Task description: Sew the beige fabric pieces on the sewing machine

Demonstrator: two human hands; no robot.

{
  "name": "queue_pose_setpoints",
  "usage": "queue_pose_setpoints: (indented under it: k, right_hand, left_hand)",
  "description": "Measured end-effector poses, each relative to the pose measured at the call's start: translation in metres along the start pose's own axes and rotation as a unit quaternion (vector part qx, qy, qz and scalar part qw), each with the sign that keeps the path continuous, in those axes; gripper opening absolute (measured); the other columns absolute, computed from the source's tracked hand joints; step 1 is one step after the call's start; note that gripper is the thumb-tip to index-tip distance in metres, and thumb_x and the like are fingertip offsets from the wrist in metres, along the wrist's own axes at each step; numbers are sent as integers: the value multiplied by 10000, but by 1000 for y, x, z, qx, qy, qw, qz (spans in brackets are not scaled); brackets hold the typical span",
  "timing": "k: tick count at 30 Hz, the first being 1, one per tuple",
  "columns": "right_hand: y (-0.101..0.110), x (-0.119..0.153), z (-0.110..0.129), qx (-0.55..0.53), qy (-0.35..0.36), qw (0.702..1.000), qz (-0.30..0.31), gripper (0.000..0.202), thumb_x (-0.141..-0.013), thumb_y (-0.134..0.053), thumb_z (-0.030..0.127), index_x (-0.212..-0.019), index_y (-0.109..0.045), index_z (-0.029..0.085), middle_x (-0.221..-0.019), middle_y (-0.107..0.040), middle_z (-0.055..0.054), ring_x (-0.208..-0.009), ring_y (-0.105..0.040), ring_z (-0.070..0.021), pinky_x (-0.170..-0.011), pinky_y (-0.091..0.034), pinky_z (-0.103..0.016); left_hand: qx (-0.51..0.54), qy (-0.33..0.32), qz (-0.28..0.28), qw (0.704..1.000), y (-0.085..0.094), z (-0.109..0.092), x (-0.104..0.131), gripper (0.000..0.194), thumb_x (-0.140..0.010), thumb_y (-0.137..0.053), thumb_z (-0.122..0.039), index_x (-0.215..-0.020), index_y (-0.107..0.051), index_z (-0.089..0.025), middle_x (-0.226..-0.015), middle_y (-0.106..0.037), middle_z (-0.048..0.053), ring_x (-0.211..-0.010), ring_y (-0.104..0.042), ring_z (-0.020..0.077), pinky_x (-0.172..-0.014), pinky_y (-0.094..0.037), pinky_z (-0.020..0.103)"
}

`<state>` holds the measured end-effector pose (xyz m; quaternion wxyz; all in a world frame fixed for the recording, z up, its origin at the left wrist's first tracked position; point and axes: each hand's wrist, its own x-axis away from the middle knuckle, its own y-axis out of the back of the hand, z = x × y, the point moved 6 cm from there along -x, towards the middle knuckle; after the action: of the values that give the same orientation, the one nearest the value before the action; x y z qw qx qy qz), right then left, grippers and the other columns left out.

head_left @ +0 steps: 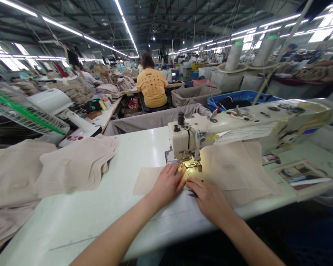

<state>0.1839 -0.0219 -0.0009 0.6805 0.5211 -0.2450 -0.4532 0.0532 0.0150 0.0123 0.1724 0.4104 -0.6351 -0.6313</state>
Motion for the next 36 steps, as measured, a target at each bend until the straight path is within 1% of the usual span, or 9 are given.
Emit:
queue_pose_setpoints:
  k: [5,10,13,17,21,26,30,33,36]
  right_hand:
    - [4,1,3,-3,1,1000,14,492,-843,-422,-5,-1207,-683,197,-1280,-693,-81,-949,-724,-214,-832,-574,-312]
    - [-2,10,1,-8,10,1000,-7,589,-800,-448,-7,-1327,-634,177,-1378,-640,-124,-984,-728,-220,-897,-577,-349]
    - [-6,12,-1,-6,10,1000,-6,605,-803,-449,2,-1359,-616,171,-1405,-618,-132,-979,-734,-228,-898,-584,-366]
    - [-4,2,-3,-16,0,1000,10,577,-827,-438,6,-1351,-617,167,-1423,-608,-109,-1023,-726,-229,-911,-577,-349]
    - [5,-16,-5,-43,-5,999,1,508,-871,-434,19,-1304,-641,186,-1398,-631,-81,-1095,-698,-232,-949,-554,-345]
    - [12,-33,-6,-51,-3,999,-7,433,-920,-431,51,-1259,-663,189,-1410,-622,-59,-1108,-689,-239,-959,-545,-347]
    - [13,-35,-6,-47,-12,999,-1,432,-921,-439,58,-1249,-676,212,-1431,-607,-45,-1112,-690,-240,-953,-552,-353]
    - [10,-29,-5,-48,-12,999,-6,478,-897,-443,30,-1297,-652,187,-1435,-603,-58,-1174,-661,-239,-1021,-519,-365]
    - [3,-20,-5,-37,-18,999,-21,509,-876,-444,15,-1324,-633,164,-1426,-610,-74,-1174,-662,-248,-1016,-529,-377]
  left_hand:
    - [-18,-3,13,1000,3,-9,8,329,-983,-517,-277,-1285,-578,-160,-1339,-593,179,-1304,-523,330,-1093,-438,576]
    - [15,-57,29,998,7,-31,25,269,-979,-462,-187,-1184,-634,-167,-1213,-677,120,-1147,-635,265,-1026,-546,436]
    - [26,-74,20,997,9,-34,28,277,-983,-434,-184,-1154,-648,-149,-1179,-685,127,-1128,-640,263,-992,-574,417]
    - [26,-74,15,997,10,-24,19,255,-987,-434,-197,-1062,-673,-153,-1112,-686,134,-1097,-644,265,-959,-587,432]
    - [29,-78,13,996,10,-9,5,280,-1002,-408,-202,-988,-683,-152,-1033,-685,130,-1043,-651,258,-927,-592,426]
    - [37,-76,9,996,12,8,-11,273,-1003,-415,-196,-1027,-685,-164,-1046,-684,118,-1052,-645,244,-940,-580,408]
    - [31,-82,15,996,12,16,-17,287,-1012,-411,-198,-981,-691,-145,-1039,-696,123,-1037,-652,241,-942,-579,398]
    - [20,-88,-1,996,9,20,-14,279,-1014,-414,-197,-1100,-670,-127,-1130,-698,134,-1087,-646,244,-967,-575,403]
    - [6,-91,-23,996,6,22,-9,302,-999,-443,-188,-1233,-618,-115,-1258,-668,150,-1184,-618,260,-1026,-550,428]
